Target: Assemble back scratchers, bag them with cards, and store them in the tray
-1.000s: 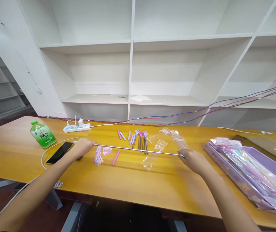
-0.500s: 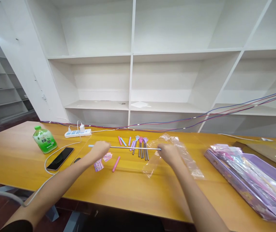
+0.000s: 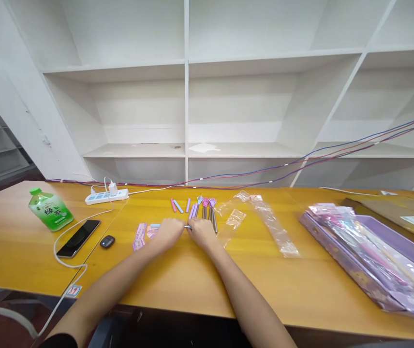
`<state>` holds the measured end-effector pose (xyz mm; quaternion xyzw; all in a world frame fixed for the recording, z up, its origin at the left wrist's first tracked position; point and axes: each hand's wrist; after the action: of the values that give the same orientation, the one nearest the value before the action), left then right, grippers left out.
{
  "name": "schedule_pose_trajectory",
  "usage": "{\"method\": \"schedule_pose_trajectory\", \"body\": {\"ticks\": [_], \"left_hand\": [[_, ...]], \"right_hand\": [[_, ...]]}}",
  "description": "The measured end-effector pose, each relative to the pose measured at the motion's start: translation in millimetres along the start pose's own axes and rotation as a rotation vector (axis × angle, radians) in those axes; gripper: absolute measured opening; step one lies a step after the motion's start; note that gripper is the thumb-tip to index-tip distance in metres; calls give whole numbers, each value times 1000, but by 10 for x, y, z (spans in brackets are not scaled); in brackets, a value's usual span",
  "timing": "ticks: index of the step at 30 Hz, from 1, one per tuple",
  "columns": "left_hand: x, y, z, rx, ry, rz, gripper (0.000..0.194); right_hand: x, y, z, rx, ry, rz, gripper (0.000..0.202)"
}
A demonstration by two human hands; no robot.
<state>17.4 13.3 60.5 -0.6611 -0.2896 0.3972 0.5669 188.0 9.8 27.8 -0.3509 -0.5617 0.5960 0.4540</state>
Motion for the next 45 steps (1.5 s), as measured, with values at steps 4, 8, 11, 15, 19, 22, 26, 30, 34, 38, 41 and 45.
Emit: {"method": "schedule_pose_trajectory", "body": {"ticks": [4, 8, 11, 15, 19, 22, 26, 30, 34, 38, 41, 45], "left_hand": [[14, 193, -10, 31, 12, -22, 30], [-15, 290, 30, 39, 37, -90, 23], [-63, 296, 23, 22, 17, -118, 20], [-122, 266, -38, 0, 11, -150, 25], [-143, 246, -62, -12, 13, -140, 30], [-140, 259, -48, -59, 4, -133, 33], [-113, 316, -23, -223, -10, -147, 34], [-76, 389, -20, -370, 58, -187, 27], [-87, 418, -50, -432, 204, -205, 29], [-141, 382, -75, -382, 219, -190, 29], [-172, 352, -88, -331, 223, -160, 29], [-193, 348, -116, -304, 241, -132, 24]], "right_hand": [[-20, 137, -62, 11, -24, -25, 20], [-57, 173, -144, 63, -13, -42, 18], [-80, 162, -231, 110, 5, -47, 17], [-110, 140, -363, 146, 25, -63, 18], [-118, 122, -506, 228, 42, -173, 17], [-102, 107, -634, 428, 153, -360, 12], [-100, 81, -723, 823, 282, -461, 34], [-123, 104, -495, 1188, 28, -108, 40], [-82, 165, -154, 1349, -157, 0, 48], [-57, 97, -208, 1431, -43, -185, 57], [-118, -56, -511, 1528, 45, -491, 57], [-231, -222, -941, 1430, 82, -817, 56]]}}
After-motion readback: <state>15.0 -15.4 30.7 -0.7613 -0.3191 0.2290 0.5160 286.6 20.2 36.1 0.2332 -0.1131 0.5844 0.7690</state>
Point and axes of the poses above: each hand's wrist, its own x-axis towards the middle knuckle, its own y-axis out of the palm, z = x × y, and after that the axes turned 12 degrees about z, right-handed
